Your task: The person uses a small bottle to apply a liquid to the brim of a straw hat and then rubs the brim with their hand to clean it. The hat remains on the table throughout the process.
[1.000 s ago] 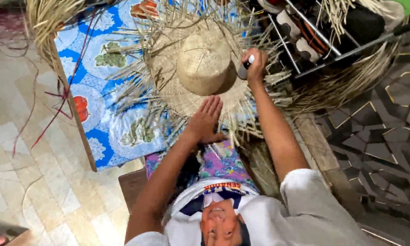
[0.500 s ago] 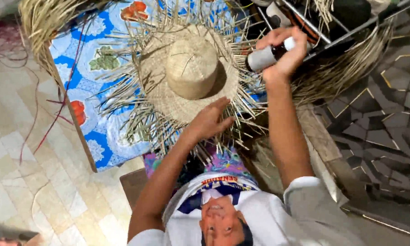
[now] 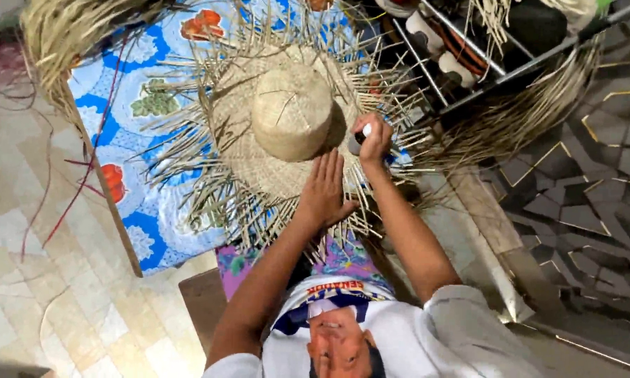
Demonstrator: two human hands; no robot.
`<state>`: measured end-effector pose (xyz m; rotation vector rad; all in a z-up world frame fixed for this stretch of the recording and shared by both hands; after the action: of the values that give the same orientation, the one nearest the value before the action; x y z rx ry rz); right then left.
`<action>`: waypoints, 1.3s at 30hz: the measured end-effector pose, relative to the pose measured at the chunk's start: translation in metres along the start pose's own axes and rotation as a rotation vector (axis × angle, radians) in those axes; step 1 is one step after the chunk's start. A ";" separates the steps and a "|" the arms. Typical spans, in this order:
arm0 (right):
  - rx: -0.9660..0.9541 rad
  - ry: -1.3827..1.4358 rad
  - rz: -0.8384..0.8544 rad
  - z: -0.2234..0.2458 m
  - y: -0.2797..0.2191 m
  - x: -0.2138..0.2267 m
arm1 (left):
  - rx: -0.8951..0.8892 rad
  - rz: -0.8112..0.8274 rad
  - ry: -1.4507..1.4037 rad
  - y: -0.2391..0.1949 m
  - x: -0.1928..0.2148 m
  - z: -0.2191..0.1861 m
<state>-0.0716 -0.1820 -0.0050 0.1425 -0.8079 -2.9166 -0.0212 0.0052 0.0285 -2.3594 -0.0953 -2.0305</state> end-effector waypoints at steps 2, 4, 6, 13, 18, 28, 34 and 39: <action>0.022 -0.013 -0.002 0.005 -0.004 0.004 | 0.003 -0.008 0.008 0.002 0.001 0.001; 0.050 0.007 0.021 0.014 -0.011 0.002 | -0.005 -0.006 0.017 0.002 0.001 0.002; 0.046 0.008 0.018 0.008 -0.004 0.000 | -0.002 0.003 0.014 0.003 -0.001 0.002; 0.091 0.125 0.034 -0.038 0.058 -0.046 | -0.008 -0.014 0.015 0.008 -0.002 0.002; 0.081 0.093 0.043 -0.037 0.063 -0.038 | -0.026 -0.130 0.085 0.004 -0.014 0.000; 0.037 0.013 0.008 -0.014 0.010 -0.017 | -0.004 -0.003 -0.006 0.009 -0.007 0.005; -0.014 0.188 0.000 -0.052 0.076 -0.054 | 0.016 -0.003 0.009 0.009 -0.003 0.003; -0.041 0.248 -0.010 -0.035 0.039 -0.028 | 0.013 -0.022 -0.002 0.007 -0.003 0.003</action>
<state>-0.0365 -0.2290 -0.0135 0.4940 -0.7075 -2.8447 -0.0179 -0.0014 0.0255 -2.3635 -0.1343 -2.0302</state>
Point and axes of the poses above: each hand's wrist, its own y-axis towards the middle knuckle, its own x-axis out of the back of the hand, z = x × y, the point moved 1 cm from there along y, towards the middle knuckle, and after that the axes turned 9 degrees about -z, right-handed, at the moved point
